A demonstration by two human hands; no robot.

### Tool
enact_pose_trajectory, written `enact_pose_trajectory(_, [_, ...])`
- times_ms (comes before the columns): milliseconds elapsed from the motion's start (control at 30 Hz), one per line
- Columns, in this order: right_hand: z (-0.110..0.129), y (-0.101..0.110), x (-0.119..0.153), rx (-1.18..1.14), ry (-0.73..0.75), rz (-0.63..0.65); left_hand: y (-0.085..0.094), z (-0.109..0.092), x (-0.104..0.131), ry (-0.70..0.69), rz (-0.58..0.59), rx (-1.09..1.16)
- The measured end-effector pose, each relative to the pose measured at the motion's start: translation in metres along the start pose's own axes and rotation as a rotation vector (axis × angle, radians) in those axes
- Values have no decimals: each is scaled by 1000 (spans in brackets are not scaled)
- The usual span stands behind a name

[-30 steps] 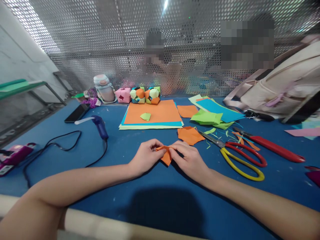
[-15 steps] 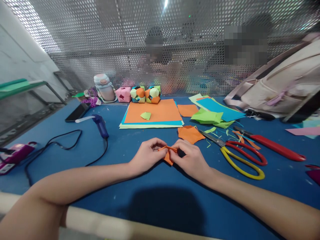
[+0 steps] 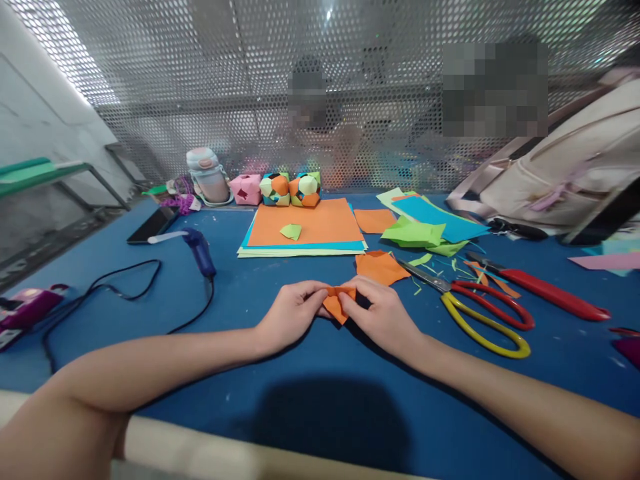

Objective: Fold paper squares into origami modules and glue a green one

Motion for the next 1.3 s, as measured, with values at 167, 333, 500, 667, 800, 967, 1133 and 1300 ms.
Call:
enact_pose_trajectory(167, [1,0,1,1,30,9,3,-6,0,-40,-29,-130])
enact_pose_trajectory(333, [7,-2,4,36,110,-2,2,-10,2,-90,-1,-234])
enact_pose_trajectory(500, [10,-4,6,40,152,-2,3,-10,2,-112,7,-240])
enact_pose_trajectory(667, [9,-3,5,44,153,-10,3,-8,1,-122,7,-228])
enact_pose_trajectory(800, [2,-3,2,-30,23,52,1,-1,-2,-58,2,-128])
enact_pose_trajectory(967, [-9,1,1,-101,-159,71,8,2,-6,-55,-104,-96])
enact_pose_trajectory(1133, [-10,-1,2,-36,-161,48,6,-1,-4,-54,-79,-56])
enact_pose_trajectory(1300, [-9,0,2,-4,-134,17,-4,0,-4,-70,0,84])
Point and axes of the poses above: each hand's wrist, its own x-axis away from the middle knuckle, its own y-axis out of the back of the hand, z = x × y, the point moved 8 cm from there along -x, towards the middle knuckle, and after that the axes turned 1 degree about y, right-handed, at the moved point
